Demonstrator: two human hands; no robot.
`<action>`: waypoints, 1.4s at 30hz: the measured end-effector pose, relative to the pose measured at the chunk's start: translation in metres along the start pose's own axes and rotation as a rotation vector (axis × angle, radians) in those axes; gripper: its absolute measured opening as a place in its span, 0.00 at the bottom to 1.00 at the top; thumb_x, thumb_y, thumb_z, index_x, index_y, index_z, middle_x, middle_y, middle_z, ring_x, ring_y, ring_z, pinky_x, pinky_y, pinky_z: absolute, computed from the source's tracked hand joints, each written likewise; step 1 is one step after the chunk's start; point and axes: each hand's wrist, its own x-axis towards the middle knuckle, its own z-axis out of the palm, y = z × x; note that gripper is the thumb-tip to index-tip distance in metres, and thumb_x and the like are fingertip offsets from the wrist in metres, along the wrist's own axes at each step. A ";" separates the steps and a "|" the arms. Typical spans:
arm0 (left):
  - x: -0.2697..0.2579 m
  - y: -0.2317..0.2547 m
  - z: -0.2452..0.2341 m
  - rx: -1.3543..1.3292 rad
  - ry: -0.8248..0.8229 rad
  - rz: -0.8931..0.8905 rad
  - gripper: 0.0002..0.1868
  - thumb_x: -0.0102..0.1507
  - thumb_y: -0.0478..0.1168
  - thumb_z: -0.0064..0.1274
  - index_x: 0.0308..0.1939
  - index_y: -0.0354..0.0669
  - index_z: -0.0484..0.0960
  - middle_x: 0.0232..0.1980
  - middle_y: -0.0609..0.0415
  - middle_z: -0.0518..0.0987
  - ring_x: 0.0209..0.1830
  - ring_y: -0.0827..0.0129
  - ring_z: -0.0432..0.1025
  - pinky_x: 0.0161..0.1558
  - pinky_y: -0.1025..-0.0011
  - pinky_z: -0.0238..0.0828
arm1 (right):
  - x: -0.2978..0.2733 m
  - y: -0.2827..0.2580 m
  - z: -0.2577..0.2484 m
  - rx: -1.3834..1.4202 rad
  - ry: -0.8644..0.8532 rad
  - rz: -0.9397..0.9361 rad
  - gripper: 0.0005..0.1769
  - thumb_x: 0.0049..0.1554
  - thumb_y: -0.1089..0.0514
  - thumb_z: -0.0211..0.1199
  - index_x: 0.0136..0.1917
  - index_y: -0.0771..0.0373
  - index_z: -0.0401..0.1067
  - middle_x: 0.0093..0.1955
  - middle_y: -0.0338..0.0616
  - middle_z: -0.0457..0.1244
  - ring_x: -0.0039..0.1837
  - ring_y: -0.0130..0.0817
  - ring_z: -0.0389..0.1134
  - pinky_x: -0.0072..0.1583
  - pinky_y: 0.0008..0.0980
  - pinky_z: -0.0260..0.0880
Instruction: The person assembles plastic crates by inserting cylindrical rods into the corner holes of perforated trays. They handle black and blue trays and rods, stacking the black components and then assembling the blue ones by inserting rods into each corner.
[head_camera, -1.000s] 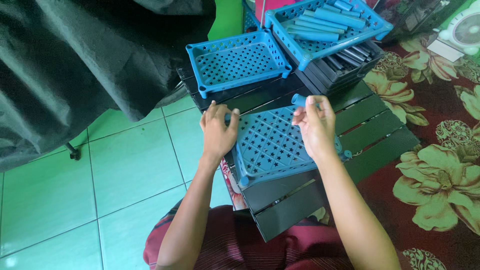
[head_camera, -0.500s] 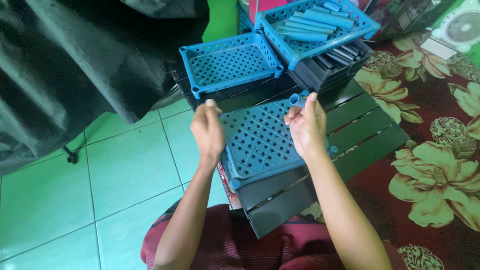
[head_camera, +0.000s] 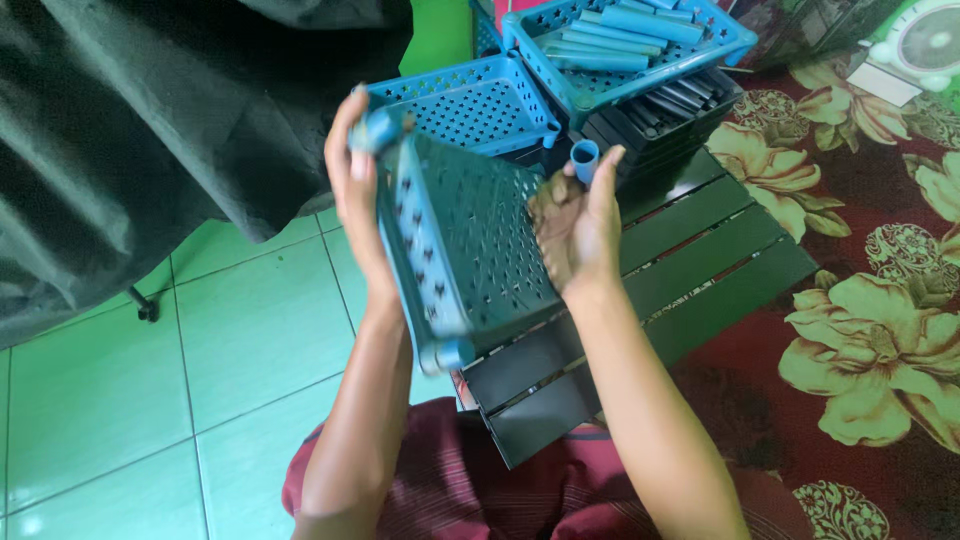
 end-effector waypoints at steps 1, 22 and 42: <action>0.007 -0.003 0.007 -0.042 0.007 0.007 0.26 0.70 0.53 0.45 0.70 0.48 0.69 0.60 0.47 0.76 0.56 0.68 0.71 0.60 0.69 0.69 | 0.002 0.001 0.006 0.033 0.025 0.020 0.31 0.63 0.28 0.49 0.45 0.59 0.63 0.33 0.37 0.53 0.37 0.31 0.55 0.44 0.33 0.60; 0.062 -0.064 0.085 0.358 -0.370 0.017 0.15 0.74 0.48 0.36 0.47 0.39 0.69 0.45 0.55 0.71 0.47 0.72 0.65 0.57 0.71 0.64 | 0.033 -0.109 0.021 -0.854 -0.399 -0.603 0.14 0.70 0.61 0.61 0.67 0.67 0.68 0.59 0.42 0.66 0.58 0.27 0.69 0.62 0.29 0.73; 0.043 -0.065 0.111 0.345 -0.266 -0.034 0.19 0.77 0.50 0.31 0.52 0.40 0.72 0.37 0.56 0.68 0.37 0.74 0.62 0.42 0.71 0.64 | 0.030 -0.147 0.036 -1.092 -0.541 -0.450 0.15 0.66 0.68 0.63 0.65 0.69 0.69 0.63 0.47 0.68 0.65 0.26 0.68 0.67 0.28 0.69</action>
